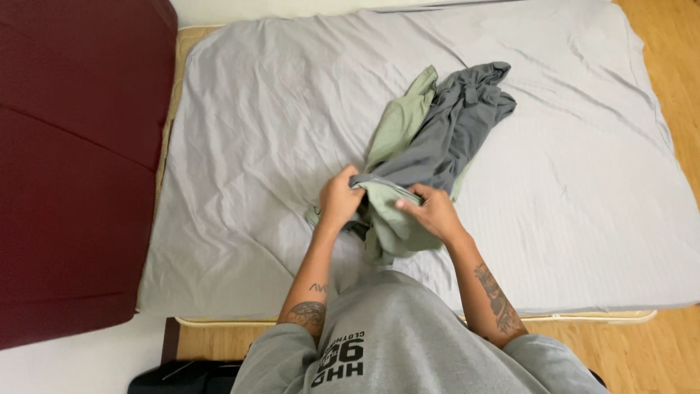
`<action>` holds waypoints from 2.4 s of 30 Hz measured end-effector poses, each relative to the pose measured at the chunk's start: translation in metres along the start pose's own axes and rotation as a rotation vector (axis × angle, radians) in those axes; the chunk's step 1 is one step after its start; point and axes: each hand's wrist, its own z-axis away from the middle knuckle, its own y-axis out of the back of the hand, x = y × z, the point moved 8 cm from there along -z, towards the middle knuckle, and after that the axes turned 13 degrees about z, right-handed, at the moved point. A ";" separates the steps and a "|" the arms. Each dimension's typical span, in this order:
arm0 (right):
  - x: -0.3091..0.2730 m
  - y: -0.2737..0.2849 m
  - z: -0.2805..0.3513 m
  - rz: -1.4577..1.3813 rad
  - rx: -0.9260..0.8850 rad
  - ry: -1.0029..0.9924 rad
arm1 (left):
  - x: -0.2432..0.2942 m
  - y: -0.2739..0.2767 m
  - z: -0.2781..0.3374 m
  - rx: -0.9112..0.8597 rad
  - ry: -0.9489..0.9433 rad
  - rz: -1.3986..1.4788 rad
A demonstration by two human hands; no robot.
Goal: The person picks up a crumpled duvet cover from a pile of bedding on a mattress and shakes it out to separate the layers. They then spread the light green duvet cover over the mattress, smoothing it out and tucking the edges under the mattress to secure it.
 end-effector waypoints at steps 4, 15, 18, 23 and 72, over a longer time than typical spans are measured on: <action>-0.014 -0.014 0.003 -0.064 -0.146 0.048 | 0.010 0.023 0.007 0.140 0.005 0.086; 0.046 0.004 -0.032 -0.525 0.154 0.067 | -0.026 0.071 0.035 -0.147 0.060 0.061; -0.039 0.012 -0.017 -0.388 0.133 0.300 | 0.030 0.036 0.057 -0.403 0.010 0.211; -0.088 -0.007 -0.008 -0.484 -0.025 0.366 | 0.034 -0.014 0.038 -0.334 -0.243 0.608; 0.098 -0.040 -0.044 0.364 -0.160 -0.148 | -0.115 0.211 0.055 1.249 -0.261 0.518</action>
